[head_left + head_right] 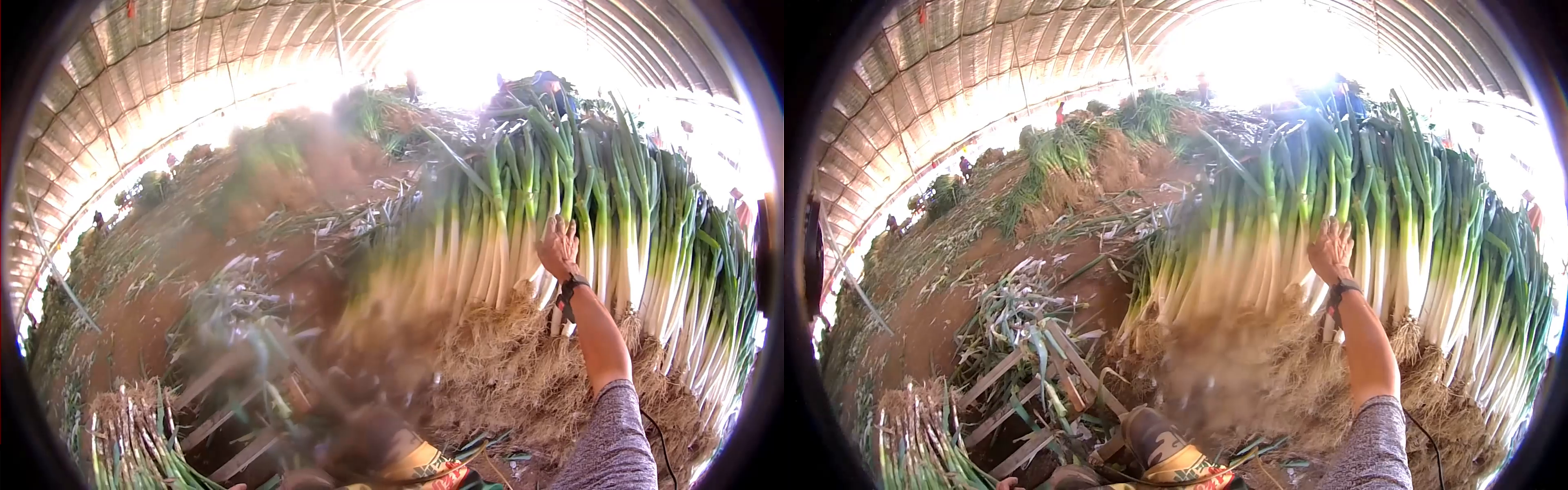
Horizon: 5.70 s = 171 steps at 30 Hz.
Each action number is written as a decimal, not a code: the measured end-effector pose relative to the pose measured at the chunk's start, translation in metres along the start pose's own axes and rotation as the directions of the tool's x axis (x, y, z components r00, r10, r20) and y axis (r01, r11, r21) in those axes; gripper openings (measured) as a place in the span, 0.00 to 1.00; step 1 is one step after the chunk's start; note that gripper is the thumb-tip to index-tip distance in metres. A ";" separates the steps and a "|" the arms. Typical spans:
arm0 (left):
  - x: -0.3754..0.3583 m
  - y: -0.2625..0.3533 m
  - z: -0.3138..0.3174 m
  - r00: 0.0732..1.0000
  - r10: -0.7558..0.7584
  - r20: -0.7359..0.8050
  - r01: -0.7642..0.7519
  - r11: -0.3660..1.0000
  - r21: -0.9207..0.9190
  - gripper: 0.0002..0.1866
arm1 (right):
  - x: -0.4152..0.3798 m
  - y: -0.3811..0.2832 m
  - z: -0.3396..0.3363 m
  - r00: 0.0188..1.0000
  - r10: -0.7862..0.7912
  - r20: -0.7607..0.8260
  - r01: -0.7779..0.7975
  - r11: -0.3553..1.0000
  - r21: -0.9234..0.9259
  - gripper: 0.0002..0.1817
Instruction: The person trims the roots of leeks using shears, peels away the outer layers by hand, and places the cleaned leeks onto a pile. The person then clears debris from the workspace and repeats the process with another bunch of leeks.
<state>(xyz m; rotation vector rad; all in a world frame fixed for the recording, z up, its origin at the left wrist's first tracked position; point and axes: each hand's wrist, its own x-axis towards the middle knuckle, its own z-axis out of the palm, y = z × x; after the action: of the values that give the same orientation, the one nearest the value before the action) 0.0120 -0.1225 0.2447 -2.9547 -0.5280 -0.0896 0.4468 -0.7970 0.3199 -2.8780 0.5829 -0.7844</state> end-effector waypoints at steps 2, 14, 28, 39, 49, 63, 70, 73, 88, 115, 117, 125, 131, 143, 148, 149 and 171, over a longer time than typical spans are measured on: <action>0.000 -0.007 0.026 0.992 -0.109 0.057 0.121 0.950 -0.287 0.17 | -0.001 -0.005 0.014 0.982 -0.150 -0.117 0.150 0.989 -0.005 0.38; -0.014 0.023 0.065 0.930 -0.164 0.329 0.359 0.601 -0.715 0.21 | -0.226 -0.233 0.013 0.151 -0.987 -0.047 0.829 0.100 0.550 0.11; -0.094 0.005 0.164 0.920 -0.231 0.318 0.390 0.444 -0.806 0.18 | -0.429 -0.353 0.061 0.044 -0.967 0.252 0.821 0.179 0.542 0.27; -0.158 0.020 0.214 0.831 -0.285 0.477 0.555 0.401 -0.729 0.22 | -0.467 -0.369 0.087 -0.073 -0.997 0.037 0.868 -0.046 0.495 0.35; -0.273 0.058 0.255 0.651 -0.084 0.754 0.685 0.492 -0.537 0.18 | -0.479 -0.395 0.097 -0.013 -0.913 0.408 0.716 0.276 0.641 0.52; -0.347 0.137 0.265 0.620 -0.178 0.764 0.766 0.350 -0.539 0.17 | -0.474 -0.396 0.109 -0.135 -0.868 0.477 0.648 0.287 0.706 0.55; -0.357 0.159 0.295 0.602 -0.216 0.769 0.794 0.269 -0.546 0.17 | -0.476 -0.396 0.128 -0.147 -0.881 0.450 0.676 0.242 0.696 0.55; -0.348 0.165 0.315 0.612 -0.196 0.766 0.785 0.271 -0.557 0.17 | -0.474 -0.394 0.133 -0.163 -0.906 0.390 0.669 0.189 0.719 0.52; -0.290 0.180 0.464 0.882 -0.116 0.458 0.435 0.576 -0.692 0.17 | -0.480 -0.398 0.123 -0.123 -0.874 0.470 0.675 0.274 0.685 0.54; -0.198 -0.015 0.224 0.843 -0.453 0.291 0.505 0.478 -0.719 0.21 | -0.480 -0.406 0.085 -0.047 -0.890 0.454 0.645 0.320 0.694 0.44; -0.164 -0.057 0.142 0.851 -0.523 0.047 0.378 0.548 -0.746 0.22 | -0.481 -0.404 0.091 -0.031 -0.905 0.425 0.628 0.313 0.713 0.42; -0.091 -0.275 -0.026 0.600 -0.552 -0.579 0.463 0.830 -0.310 0.26 | -0.492 -0.399 0.102 -0.026 -0.932 0.361 0.597 0.275 0.754 0.42; -0.073 -0.449 -0.008 0.652 -0.619 -0.437 0.744 0.632 0.216 0.38 | -0.490 -0.390 0.113 -0.090 -0.928 0.362 0.567 0.251 0.784 0.52; -0.049 -0.548 0.024 0.452 -0.892 -0.011 0.892 0.452 -0.007 0.47 | -0.490 -0.397 0.092 -0.102 -0.849 0.518 0.489 0.411 0.769 0.46; -0.048 -0.548 0.023 0.444 -0.896 0.008 0.896 0.444 -0.021 0.49 | -0.484 -0.404 0.071 -0.127 -0.850 0.511 0.471 0.402 0.785 0.42; -0.049 -0.547 0.024 0.446 -0.895 0.013 0.895 0.445 -0.024 0.50 | -0.481 -0.405 0.069 -0.132 -0.848 0.514 0.466 0.405 0.787 0.41; -0.012 -0.411 -0.071 0.693 -0.707 0.141 0.695 0.707 0.129 0.51 | -0.485 -0.408 0.065 -0.120 -0.834 0.538 0.490 0.422 0.763 0.44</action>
<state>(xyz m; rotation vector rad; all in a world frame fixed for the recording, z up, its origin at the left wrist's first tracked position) -0.1446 0.2452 0.3653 -2.5177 -1.6345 0.1214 0.2318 -0.2328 0.1169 -2.4069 -1.2356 0.8361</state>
